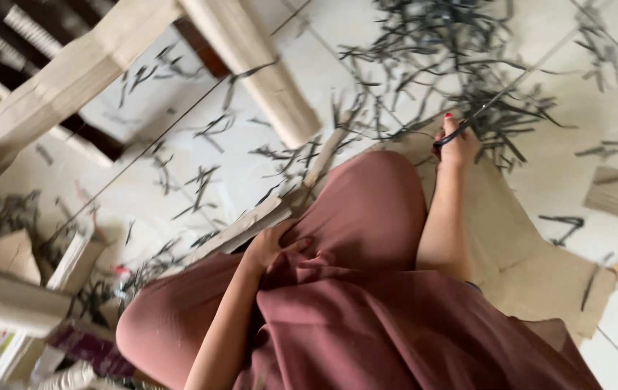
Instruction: The person assembles a cardboard chair by securing a cardboard seat to the frame using black plastic ties. They cut the ties with scissors and wrap them around the legs and crossbars to hold the structure together.
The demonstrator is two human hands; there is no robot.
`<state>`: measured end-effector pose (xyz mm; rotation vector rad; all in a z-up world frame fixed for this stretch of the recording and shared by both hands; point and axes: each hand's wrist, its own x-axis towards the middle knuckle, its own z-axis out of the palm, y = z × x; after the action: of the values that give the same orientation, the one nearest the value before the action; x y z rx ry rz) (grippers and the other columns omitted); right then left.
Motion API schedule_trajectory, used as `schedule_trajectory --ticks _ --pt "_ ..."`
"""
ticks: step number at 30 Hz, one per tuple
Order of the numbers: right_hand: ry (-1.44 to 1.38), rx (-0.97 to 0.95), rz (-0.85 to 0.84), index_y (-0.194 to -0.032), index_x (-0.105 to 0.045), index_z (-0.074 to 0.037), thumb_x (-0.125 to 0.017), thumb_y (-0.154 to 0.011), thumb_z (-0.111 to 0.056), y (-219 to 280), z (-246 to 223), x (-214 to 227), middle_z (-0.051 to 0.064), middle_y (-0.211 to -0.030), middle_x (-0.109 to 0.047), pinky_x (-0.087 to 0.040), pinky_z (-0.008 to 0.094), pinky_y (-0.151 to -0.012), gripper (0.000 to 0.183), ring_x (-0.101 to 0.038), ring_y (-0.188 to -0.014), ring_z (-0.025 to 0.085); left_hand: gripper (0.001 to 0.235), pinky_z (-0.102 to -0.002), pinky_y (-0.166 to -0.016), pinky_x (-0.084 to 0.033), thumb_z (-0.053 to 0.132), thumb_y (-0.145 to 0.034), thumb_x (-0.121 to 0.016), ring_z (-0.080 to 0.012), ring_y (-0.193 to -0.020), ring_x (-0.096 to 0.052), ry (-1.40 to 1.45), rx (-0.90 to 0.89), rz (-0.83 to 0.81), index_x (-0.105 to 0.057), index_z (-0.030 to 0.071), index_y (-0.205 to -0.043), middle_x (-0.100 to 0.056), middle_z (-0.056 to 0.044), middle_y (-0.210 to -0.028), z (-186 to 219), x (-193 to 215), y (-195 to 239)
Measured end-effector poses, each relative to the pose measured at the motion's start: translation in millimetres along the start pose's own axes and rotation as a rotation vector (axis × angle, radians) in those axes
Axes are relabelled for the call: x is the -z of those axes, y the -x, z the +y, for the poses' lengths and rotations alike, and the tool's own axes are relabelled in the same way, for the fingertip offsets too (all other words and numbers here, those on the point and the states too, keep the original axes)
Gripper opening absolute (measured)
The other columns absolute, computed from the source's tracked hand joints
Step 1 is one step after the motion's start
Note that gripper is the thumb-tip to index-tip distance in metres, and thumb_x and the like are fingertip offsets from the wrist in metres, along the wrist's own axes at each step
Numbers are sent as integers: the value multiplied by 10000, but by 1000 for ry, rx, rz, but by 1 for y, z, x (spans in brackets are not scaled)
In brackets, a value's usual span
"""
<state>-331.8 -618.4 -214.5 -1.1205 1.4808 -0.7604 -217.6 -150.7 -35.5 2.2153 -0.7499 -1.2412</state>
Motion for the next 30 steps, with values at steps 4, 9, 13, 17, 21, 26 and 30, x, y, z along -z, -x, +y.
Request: schedule_trajectory --ticks 4,9,13,17,21,26,30 --pt "119 35 118 -676 -734 -136 -776 -874 -401 25 -11 63 24 -556 -667 -606 286 -445 334 -658 -470 123 669 -503 -988 -535 631 -793 -703 -381 -1128 -676 -36 18 -27 -589 329 -1379 -752 -166 -1116 -5 -1 -2" --pt "218 114 368 -652 -699 -164 -867 -860 -254 -34 40 120 -32 -547 -579 -517 290 -525 282 -644 -542 95 644 -493 -984 -540 631 -776 -724 -369 -1135 -672 -44 95 -24 -603 359 -1347 -751 -163 -1098 -25 -10 -14" --pt "144 258 256 -681 -702 -103 -842 -886 -176 -34 13 89 18 -588 -592 -521 308 -581 259 -623 -601 102 615 -489 -970 -547 640 -777 -725 -361 -1130 -673 -42 134 -7 -615 380 -1324 -753 -151 -1083 -38 -16 -22" --pt "482 372 -70 -862 -755 -40 -683 -968 -226 -10 -21 5 195 -766 -694 -551 511 -742 226 -718 -825 406 612 -508 -963 -532 656 -790 -699 -405 -1125 -668 -32 155 -1 -639 325 -1301 -748 -201 -1074 -41 -19 -27" --pt "907 296 -171 -921 -755 -53 -707 -971 -323 -20 -11 -70 119 -801 -714 -600 428 -675 279 -758 -837 310 553 -531 -942 -524 605 -815 -697 -437 -1115 -658 -18 145 46 -655 304 -1277 -744 -222 -1054 -13 -11 -16" --pt "878 297 -194 -882 -738 -25 -735 -938 -309 -11 4 -100 110 -733 -699 -621 436 -650 289 -752 -766 318 557 -532 -902 -538 619 -802 -706 -418 -1080 -679 -15 162 73 -664 309 -1263 -750 -200 -1035 -38 -21 -16" --pt "120 102 -346 -904 -750 -131 -771 -896 -348 5 -4 -58 21 -704 -640 -461 309 -622 218 -599 -667 143 546 -512 -875 -539 677 -809 -682 -368 -1045 -693 -52 174 72 -647 352 -1247 -747 -133 -1013 -64 -29 -25"
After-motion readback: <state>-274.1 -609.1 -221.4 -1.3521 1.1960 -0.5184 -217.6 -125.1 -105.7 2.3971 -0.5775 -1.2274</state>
